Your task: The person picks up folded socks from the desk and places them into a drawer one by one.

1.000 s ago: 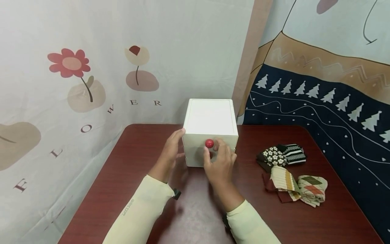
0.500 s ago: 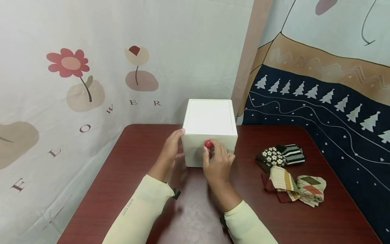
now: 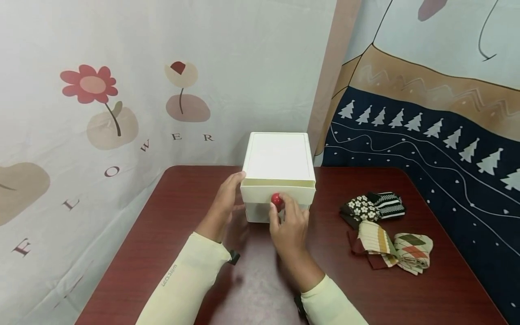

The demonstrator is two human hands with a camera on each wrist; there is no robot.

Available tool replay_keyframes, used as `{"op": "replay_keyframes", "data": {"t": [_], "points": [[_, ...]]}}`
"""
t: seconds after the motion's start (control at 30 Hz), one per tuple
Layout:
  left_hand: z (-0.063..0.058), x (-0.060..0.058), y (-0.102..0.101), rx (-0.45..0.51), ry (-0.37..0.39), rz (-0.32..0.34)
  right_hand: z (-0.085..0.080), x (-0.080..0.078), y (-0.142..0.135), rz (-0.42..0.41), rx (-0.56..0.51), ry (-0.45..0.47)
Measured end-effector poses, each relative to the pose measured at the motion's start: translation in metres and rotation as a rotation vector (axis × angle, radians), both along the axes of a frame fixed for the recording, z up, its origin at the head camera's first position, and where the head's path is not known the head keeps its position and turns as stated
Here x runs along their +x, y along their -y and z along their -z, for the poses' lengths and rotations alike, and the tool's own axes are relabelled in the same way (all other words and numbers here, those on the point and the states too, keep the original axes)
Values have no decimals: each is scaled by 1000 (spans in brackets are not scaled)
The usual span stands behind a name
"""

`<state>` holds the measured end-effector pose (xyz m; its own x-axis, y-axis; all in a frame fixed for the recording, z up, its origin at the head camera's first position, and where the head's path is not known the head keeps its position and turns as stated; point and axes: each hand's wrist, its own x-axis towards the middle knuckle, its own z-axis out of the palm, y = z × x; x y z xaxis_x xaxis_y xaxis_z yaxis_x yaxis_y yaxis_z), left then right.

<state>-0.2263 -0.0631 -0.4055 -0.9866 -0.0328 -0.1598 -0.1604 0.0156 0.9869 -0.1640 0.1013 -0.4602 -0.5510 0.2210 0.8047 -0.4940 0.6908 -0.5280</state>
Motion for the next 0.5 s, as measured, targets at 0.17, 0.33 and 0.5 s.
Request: {"op": "replay_keyframes", "data": {"t": [0.17, 0.33, 0.5], "points": [[0, -1, 0, 12, 2, 5, -1, 12, 0, -3, -1, 18], [-1, -1, 1, 21, 12, 3, -5, 24, 0, 7, 7, 23], [-1, -1, 1, 15, 9, 3, -6, 31, 1, 18, 14, 16]]}}
